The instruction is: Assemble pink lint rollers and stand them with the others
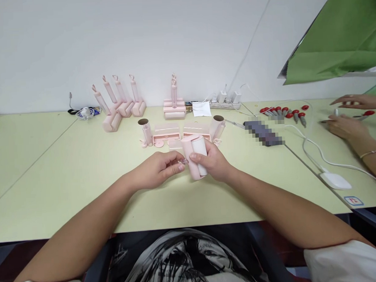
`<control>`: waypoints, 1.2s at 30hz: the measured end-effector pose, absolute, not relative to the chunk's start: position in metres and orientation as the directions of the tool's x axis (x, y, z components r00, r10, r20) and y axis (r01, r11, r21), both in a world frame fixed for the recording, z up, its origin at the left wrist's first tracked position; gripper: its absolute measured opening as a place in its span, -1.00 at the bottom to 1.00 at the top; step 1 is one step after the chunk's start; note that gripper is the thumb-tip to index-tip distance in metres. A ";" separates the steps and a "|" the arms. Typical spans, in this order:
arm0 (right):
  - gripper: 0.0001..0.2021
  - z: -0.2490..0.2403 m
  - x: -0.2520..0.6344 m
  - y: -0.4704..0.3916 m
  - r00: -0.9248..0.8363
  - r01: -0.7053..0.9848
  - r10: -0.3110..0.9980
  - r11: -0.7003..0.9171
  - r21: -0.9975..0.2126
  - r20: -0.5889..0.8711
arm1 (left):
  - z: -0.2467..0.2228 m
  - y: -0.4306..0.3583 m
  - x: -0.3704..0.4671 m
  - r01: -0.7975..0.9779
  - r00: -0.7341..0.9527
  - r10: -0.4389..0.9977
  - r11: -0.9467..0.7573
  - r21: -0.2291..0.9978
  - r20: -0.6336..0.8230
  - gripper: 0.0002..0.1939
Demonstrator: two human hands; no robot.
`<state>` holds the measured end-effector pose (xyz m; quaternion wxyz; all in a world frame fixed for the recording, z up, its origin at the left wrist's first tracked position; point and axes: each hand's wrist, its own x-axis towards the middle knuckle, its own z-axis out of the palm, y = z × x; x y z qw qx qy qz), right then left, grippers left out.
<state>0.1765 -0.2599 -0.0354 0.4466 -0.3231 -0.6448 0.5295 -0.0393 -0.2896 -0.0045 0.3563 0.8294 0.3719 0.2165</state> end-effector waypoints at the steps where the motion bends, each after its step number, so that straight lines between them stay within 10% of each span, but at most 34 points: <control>1: -0.56 -0.036 0.176 -0.260 -0.394 -0.039 0.894 0.216 -0.976 0.213 | -0.004 -0.289 -0.039 0.490 0.636 0.766 -0.489 0.722 0.087 -0.65; 36: -0.58 -0.031 0.172 -0.273 -0.347 0.149 0.885 0.379 -0.913 0.310 | -0.008 -0.292 -0.032 0.576 0.572 0.808 -0.518 0.633 0.142 -0.67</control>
